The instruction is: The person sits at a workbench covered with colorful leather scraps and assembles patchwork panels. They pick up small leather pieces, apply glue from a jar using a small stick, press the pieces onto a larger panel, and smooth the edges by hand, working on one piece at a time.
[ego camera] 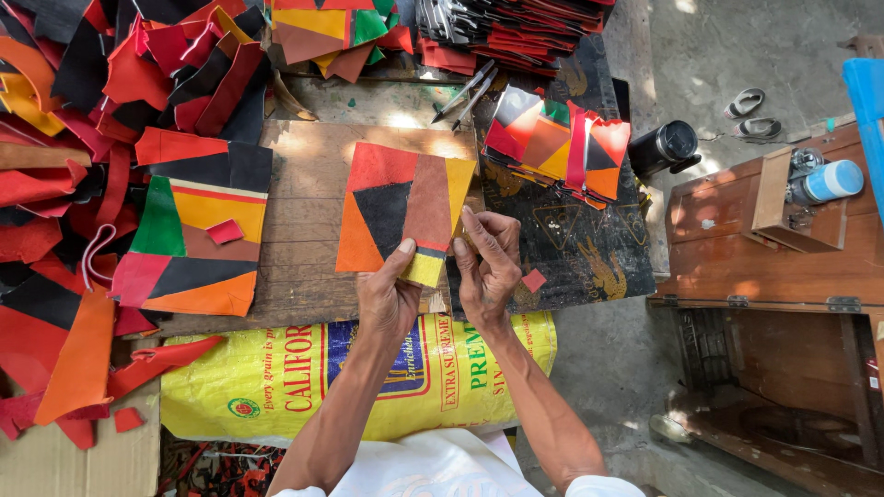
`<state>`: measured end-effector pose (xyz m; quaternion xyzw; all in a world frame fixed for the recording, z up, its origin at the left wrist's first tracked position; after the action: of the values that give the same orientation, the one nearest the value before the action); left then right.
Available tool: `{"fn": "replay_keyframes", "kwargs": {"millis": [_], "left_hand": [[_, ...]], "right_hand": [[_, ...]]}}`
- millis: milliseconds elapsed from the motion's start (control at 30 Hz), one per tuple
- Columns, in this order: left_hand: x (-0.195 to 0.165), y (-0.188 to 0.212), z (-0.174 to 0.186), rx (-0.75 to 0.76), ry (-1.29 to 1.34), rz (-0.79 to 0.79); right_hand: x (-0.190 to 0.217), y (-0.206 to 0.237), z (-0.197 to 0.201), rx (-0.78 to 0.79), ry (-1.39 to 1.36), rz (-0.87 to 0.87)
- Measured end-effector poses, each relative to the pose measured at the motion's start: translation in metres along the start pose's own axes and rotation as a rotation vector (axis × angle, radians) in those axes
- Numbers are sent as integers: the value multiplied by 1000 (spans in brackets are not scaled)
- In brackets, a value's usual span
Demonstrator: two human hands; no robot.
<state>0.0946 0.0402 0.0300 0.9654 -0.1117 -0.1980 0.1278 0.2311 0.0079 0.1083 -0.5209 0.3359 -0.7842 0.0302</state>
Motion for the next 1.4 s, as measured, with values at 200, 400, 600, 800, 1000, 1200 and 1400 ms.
{"fn": "replay_keyframes", "kwargs": {"millis": [200, 400, 600, 800, 1000, 1200, 1400], "left_hand": [[-3, -3, 1, -68, 1, -31], [-5, -8, 4, -87, 7, -55], [-8, -9, -1, -45, 37, -75], [-9, -11, 1, -63, 32, -101], [-7, -15, 7, -91, 49, -95], [-7, -15, 7, -119, 52, -75], [-9, -15, 4, -120, 78, -99]], "right_hand": [[19, -1, -4, 17, 124, 166], [34, -4, -5, 31, 220, 293], [37, -5, 1, 35, 194, 261], [40, -1, -2, 68, 310, 367], [36, 2, -5, 113, 320, 375], [41, 5, -5, 108, 366, 476], [46, 8, -1, 69, 358, 515]]}}
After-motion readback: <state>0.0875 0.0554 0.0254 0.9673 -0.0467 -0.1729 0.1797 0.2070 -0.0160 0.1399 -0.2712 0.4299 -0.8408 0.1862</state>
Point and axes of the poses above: each hand's wrist, its own y-axis away from the middle knuckle, its own z-axis out of the back of the hand, x = y × z, the point moved 7 cm from there along -y, towards the middle knuckle, and after that the axes turned 1 degree about -x, right-handed, at the moved point
